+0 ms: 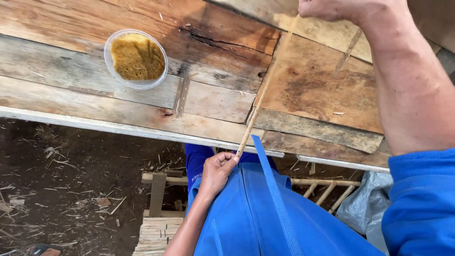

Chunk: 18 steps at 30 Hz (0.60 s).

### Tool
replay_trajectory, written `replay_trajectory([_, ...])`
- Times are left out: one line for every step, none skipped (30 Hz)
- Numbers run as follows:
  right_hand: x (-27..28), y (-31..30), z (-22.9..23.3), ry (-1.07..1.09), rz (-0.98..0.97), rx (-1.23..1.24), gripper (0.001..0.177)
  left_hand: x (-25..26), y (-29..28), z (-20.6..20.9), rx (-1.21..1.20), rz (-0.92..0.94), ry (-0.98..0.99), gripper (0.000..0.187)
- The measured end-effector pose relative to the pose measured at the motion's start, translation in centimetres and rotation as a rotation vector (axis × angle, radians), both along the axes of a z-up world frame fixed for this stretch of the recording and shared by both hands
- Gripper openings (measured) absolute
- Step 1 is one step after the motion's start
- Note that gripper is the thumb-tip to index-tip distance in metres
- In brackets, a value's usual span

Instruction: The person is working on wooden planks, scoring them with a utility knife, applying a filler or adhesive, and fitting thin strips into the joints.

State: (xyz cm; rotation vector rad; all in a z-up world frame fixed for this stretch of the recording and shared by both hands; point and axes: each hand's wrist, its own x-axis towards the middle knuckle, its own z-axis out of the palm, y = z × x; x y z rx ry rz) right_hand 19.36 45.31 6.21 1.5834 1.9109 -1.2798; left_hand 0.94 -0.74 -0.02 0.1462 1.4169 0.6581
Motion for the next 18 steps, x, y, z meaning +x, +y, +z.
replay_trajectory([-1.3, -0.9, 0.5, -0.003, -0.016, -0.005, 0.018, -0.2, -0.2, 0.0, -0.001, 0.001, -0.003, 0.014])
replay_trajectory([-2.8, -2.1, 0.9, -0.006, -0.031, -0.011, 0.019, -0.4, -0.4, -0.1, -0.033, 0.021, -0.004, 0.013])
replay_trajectory([-4.5, -3.5, 1.1, -0.011, -0.05, -0.022, 0.02, -0.5, -0.9, 0.0, -0.072, 0.038, -0.008, 0.013])
replay_trajectory([-5.6, -4.8, 1.5, -0.017, -0.052, -0.029, 0.02, -0.9, -1.7, 0.2, -0.079, 0.037, -0.013, 0.013])
replay_trajectory([-6.9, -5.7, 1.9, -0.103, 0.041, 0.018, 0.01, -1.3, -2.1, 0.2, -0.085, 0.031, 0.005, 0.013])
replay_trajectory([-8.2, -6.6, 2.4, -0.188, 0.132, 0.066, 0.01, -1.7, -2.5, 0.2, -0.091, 0.026, 0.023, 0.012])
replay_trajectory([-7.5, -7.7, 0.6, -0.186, 0.134, 0.072, 0.01, -2.3, -2.6, 0.7, -0.086, 0.029, 0.026, 0.012])
replay_trajectory([-6.8, -8.8, -1.2, -0.173, 0.129, 0.219, 0.009, -2.8, -2.6, 1.2, -0.105, 0.014, 0.031, 0.013])
replay_trajectory([-5.9, -10.0, -2.9, -0.16, 0.119, 0.366, 0.009, -3.4, -2.7, 1.8, -0.124, -0.006, 0.034, 0.014])
replay_trajectory([-6.7, -11.0, -3.6, -0.16, 0.115, 0.372, 0.009, -3.9, -3.2, 2.0, -0.118, -0.009, 0.035, 0.014])
replay_trajectory([-7.5, -11.8, -4.4, -0.067, 0.02, 0.421, 0.008, -4.3, -3.6, 2.2, -0.119, -0.005, 0.034, 0.013])
replay_trajectory([-8.2, -12.6, -5.3, 0.028, -0.074, 0.47, 0.008, -4.7, -3.9, 2.3, -0.12, 0.0, 0.032, 0.013])
replay_trajectory([-9.8, -13.3, -4.3, 0.025, -0.082, 0.476, 0.008, -5.1, -4.6, 2.2, -0.113, -0.009, 0.031, 0.013])
replay_trajectory([-11.3, -13.9, -3.4, 0.335, -0.149, 0.353, 0.004, -5.5, -5.3, 2.0, -0.074, 0.004, 0.056, 0.012])
replay_trajectory([-12.7, -14.6, -2.4, 0.638, -0.214, 0.221, 0.002, -5.9, -6.0, 1.9, -0.038, 0.015, 0.076, 0.011])
replay_trajectory([-12.4, -14.4, -2.2, 0.631, -0.222, 0.228, 0.002, -6.2, -5.9, 2.0, -0.034, 0.005, 0.07, 0.011])
replay_trajectory([-12.4, -14.2, -2.0, 0.756, -0.247, 0.203, 0.005, -6.5, -6.0, 2.2, 0.026, 0.024, 0.098, 0.011])
replay_trajectory([-12.4, -14.1, -1.9, 0.88, -0.273, 0.178, 0.009, -7.0, -6.1, 2.3, 0.085, 0.043, 0.125, 0.012])
